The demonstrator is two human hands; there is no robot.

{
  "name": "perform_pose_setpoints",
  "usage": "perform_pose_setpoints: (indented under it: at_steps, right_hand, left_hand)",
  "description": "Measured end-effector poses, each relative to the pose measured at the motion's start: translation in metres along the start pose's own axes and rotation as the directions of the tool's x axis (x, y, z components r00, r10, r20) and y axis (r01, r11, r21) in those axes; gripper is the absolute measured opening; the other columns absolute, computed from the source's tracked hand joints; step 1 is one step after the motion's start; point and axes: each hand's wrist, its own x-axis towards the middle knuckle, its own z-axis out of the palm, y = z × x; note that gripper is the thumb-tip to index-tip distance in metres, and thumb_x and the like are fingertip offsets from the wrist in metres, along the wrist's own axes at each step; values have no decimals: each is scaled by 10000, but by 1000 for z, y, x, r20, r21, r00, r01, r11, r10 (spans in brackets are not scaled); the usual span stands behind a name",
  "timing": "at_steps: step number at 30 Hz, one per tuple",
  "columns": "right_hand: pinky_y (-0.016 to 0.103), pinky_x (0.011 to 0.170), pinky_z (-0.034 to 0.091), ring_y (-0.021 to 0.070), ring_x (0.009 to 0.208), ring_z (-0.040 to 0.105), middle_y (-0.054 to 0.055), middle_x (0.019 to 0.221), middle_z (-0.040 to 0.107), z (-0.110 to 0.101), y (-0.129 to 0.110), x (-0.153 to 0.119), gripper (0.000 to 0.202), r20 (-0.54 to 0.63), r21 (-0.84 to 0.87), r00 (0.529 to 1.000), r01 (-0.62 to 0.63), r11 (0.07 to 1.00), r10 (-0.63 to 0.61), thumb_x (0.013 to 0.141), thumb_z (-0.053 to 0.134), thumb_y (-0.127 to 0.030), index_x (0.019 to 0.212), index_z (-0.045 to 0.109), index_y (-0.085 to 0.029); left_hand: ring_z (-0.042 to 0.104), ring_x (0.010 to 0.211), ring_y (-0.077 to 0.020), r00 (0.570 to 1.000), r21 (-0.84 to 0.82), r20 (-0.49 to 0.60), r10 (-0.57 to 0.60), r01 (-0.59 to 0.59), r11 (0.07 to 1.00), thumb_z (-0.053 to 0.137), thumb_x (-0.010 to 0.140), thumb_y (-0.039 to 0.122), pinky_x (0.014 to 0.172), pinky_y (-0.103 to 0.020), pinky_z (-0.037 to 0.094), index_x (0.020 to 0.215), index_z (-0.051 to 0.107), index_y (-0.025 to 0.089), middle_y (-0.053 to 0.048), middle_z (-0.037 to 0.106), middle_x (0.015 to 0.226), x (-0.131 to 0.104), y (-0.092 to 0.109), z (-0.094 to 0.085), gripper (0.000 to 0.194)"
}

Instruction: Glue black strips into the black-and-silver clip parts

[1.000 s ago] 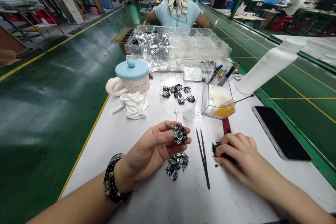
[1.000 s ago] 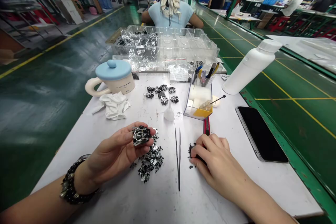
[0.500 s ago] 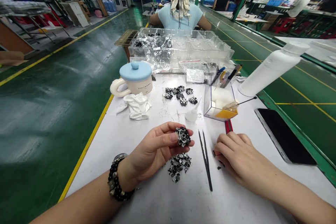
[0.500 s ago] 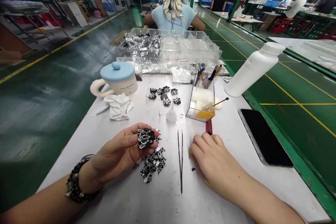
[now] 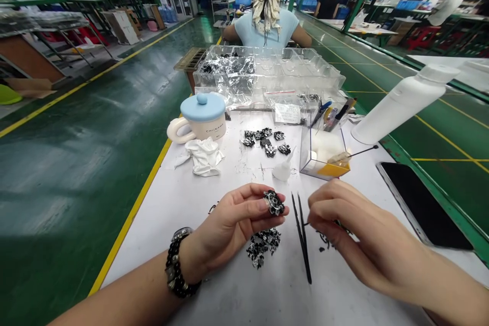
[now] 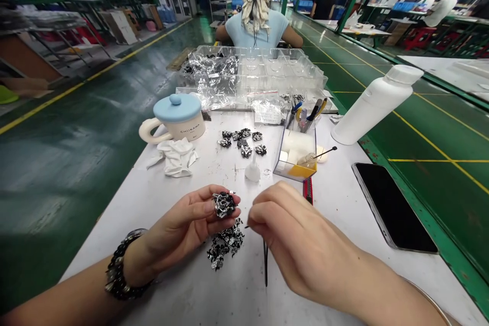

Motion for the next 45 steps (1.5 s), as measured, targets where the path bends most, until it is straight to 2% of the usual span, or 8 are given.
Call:
perform_pose_setpoints:
  at_steps: [6, 11, 20, 25, 30, 35, 39, 45]
  right_hand:
    - [269, 696, 433, 118, 796, 499, 15, 863, 559, 17, 2, 14, 250, -127, 151, 992, 10, 988, 10, 851, 469, 2, 1003, 490, -195]
    - [251, 684, 450, 108, 804, 509, 2, 861, 549, 19, 8, 10, 221, -85, 228, 993, -59, 972, 80, 853, 476, -5, 935, 452, -210]
    - [257, 671, 471, 117, 787, 531, 4, 861, 560, 18, 9, 7, 249, -65, 221, 995, -54, 974, 70, 830, 505, -7, 949, 450, -219]
    - [256, 684, 485, 117, 801, 559, 3, 857, 592, 25, 8, 7, 250, -160, 200, 984, -42, 979, 75, 826, 532, -2, 954, 471, -208]
    - [290, 709, 501, 136, 843, 571, 28, 894, 597, 38, 4, 2, 259, -303, 218, 948, -35, 975, 102, 829, 506, 15, 967, 472, -202]
    - [306, 686, 501, 151, 834, 575, 32, 883, 588, 49, 0, 1, 246, -356, 226, 920, -83, 971, 162, 833, 509, -5, 949, 458, -216]
    - [323, 707, 499, 160, 864, 564, 50, 901, 585, 50, -1, 0, 300, -389, 183, 917, -21, 983, 92, 808, 506, 47, 976, 452, -196]
    - [328, 718, 496, 152, 864, 544, 71, 917, 581, 47, 3, 0, 320, -372, 135, 928, 37, 990, 16, 780, 514, 89, 981, 441, -149]
  left_hand:
    - [675, 788, -142, 999, -5, 14, -39, 39, 999, 730, 723, 132, 826, -303, 530, 906, 618, 128, -46, 703, 855, -1, -4, 1, 215]
    - [668, 762, -130, 997, 1, -6, -71, 71, 997, 753, 705, 139, 806, -296, 537, 895, 615, 112, -47, 697, 834, 0, -6, 2, 237]
    - [664, 767, -135, 996, 25, -3, -89, 89, 996, 744, 716, 142, 802, -300, 533, 906, 612, 116, -57, 699, 842, 0, -9, 0, 233]
    - [667, 776, -136, 995, 10, -20, -94, 94, 996, 740, 725, 147, 814, -301, 528, 889, 607, 110, -60, 697, 837, 2, -9, 0, 214]
    - [673, 783, -137, 996, -26, -30, -81, 81, 996, 734, 730, 138, 816, -295, 522, 898, 602, 114, -54, 697, 842, 2, -8, 0, 215]
    - [670, 778, -134, 996, -26, -43, -72, 71, 997, 736, 730, 143, 820, -292, 519, 891, 608, 115, -49, 695, 841, 0, -9, 1, 208]
    - [673, 784, -132, 998, -41, -43, -56, 54, 998, 728, 740, 135, 818, -285, 529, 895, 614, 107, -54, 697, 855, 0, -10, 1, 195]
    - [688, 772, -141, 997, -41, -34, -66, 65, 997, 723, 748, 134, 810, -282, 541, 903, 602, 98, -73, 704, 862, 1, -9, 0, 200]
